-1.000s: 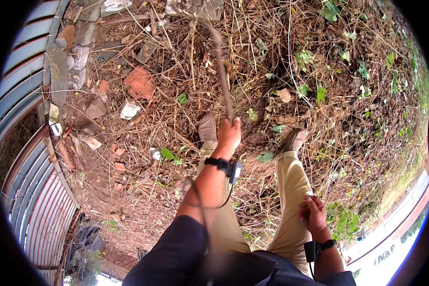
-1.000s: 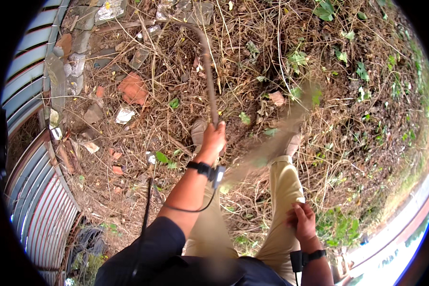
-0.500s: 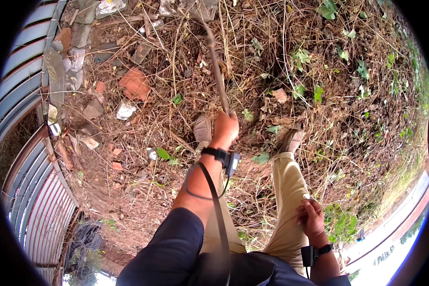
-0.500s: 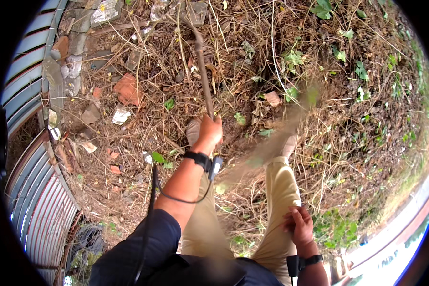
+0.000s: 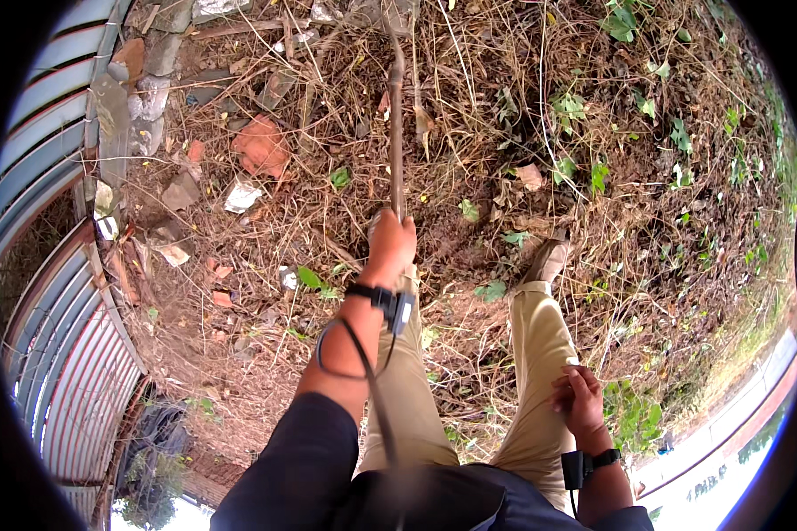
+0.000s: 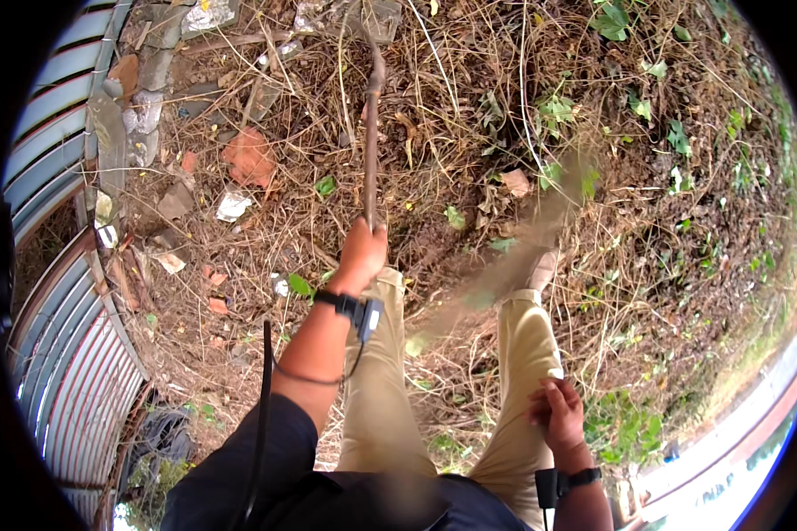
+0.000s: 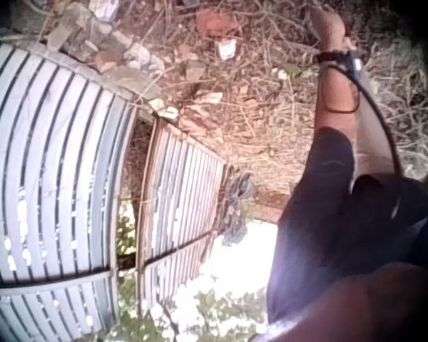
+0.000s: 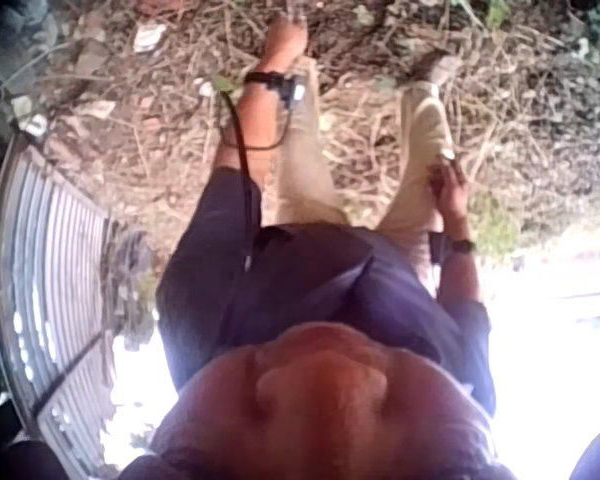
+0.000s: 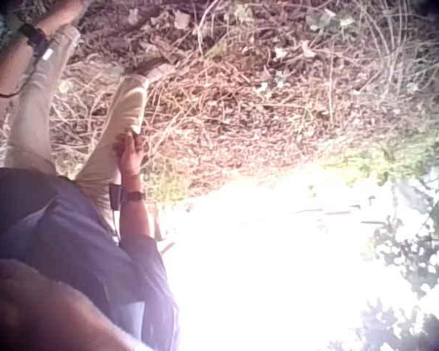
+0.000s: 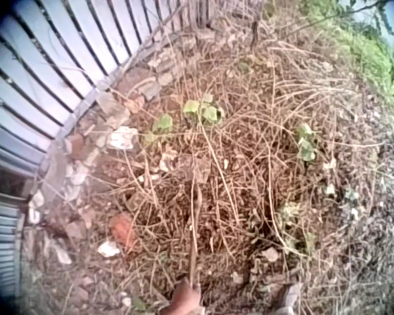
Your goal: The person clears dry vines and brush from a metal fence by hand and using a sickle.
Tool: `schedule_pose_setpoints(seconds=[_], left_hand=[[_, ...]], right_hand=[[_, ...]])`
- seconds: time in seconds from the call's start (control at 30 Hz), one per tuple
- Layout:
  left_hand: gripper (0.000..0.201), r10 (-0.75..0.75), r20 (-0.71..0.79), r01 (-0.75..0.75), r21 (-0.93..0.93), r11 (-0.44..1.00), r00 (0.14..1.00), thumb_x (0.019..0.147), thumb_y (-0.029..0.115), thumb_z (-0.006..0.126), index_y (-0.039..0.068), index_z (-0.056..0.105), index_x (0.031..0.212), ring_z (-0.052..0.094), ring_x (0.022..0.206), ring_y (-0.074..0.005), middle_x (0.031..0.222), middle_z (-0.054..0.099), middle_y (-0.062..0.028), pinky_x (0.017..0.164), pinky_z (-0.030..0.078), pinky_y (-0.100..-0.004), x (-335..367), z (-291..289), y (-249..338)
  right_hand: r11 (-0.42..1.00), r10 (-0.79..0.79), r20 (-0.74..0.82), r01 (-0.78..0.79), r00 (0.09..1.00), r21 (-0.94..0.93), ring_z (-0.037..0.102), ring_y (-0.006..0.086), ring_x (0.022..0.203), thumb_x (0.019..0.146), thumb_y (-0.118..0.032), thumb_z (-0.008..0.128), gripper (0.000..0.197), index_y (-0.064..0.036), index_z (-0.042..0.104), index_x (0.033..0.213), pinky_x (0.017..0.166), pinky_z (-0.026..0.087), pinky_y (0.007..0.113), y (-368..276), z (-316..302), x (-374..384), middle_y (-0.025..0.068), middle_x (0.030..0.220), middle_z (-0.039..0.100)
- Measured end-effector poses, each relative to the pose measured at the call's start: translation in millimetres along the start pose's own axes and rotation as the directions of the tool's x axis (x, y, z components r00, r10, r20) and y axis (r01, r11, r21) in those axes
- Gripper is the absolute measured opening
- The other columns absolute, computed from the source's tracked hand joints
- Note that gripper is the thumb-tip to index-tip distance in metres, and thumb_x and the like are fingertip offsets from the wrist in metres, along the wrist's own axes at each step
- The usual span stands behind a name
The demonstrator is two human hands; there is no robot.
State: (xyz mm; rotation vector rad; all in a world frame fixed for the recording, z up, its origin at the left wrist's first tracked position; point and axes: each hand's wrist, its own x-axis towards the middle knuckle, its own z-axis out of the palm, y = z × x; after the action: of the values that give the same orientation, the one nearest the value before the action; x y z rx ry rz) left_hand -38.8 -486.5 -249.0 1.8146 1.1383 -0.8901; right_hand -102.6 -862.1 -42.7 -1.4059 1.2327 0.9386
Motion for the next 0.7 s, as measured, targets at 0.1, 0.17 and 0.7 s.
schedule_pose_setpoints(seconds=[0.1,0.17,0.7], left_hand=[[0.031,-0.069,0.172,0.068,0.008,0.998,0.983,0.099,0.022,0.049,-0.006,0.046,0.112,0.059,0.053,-0.0187,0.074,0.060,-0.0120,0.043,0.049,-0.0334,14,14,-3],[0.030,-0.087,0.295,0.073,0.060,0.996,0.952,0.098,0.022,0.050,-0.004,0.047,0.114,0.056,0.049,-0.0176,0.072,0.058,-0.0104,0.043,0.046,-0.0340,-2,17,-27],[0.030,0.020,0.145,-0.052,0.220,0.974,0.989,0.095,0.019,0.054,-0.004,0.048,0.113,0.067,0.069,-0.0286,0.089,0.064,-0.0191,0.058,0.055,-0.0405,24,-1,4]], right_hand=[[1.000,-0.007,-0.005,0.007,1.000,0.007,0.060,0.0164,0.049,0.095,-0.021,0.059,0.020,-0.0046,0.061,0.106,0.042,0.045,0.026,0,0,-1,0.0096,0.077,0.066],[1.000,-0.002,-0.007,0.002,1.000,0.015,0.060,0.0167,0.049,0.095,-0.021,0.059,0.020,-0.0049,0.061,0.106,0.042,0.045,0.026,0,0,-1,0.0097,0.078,0.066],[1.000,0.010,-0.021,-0.010,1.000,0.009,0.061,0.0161,0.050,0.094,-0.022,0.060,0.021,-0.0051,0.061,0.106,0.043,0.047,0.026,0,-3,-1,0.0088,0.077,0.067]])
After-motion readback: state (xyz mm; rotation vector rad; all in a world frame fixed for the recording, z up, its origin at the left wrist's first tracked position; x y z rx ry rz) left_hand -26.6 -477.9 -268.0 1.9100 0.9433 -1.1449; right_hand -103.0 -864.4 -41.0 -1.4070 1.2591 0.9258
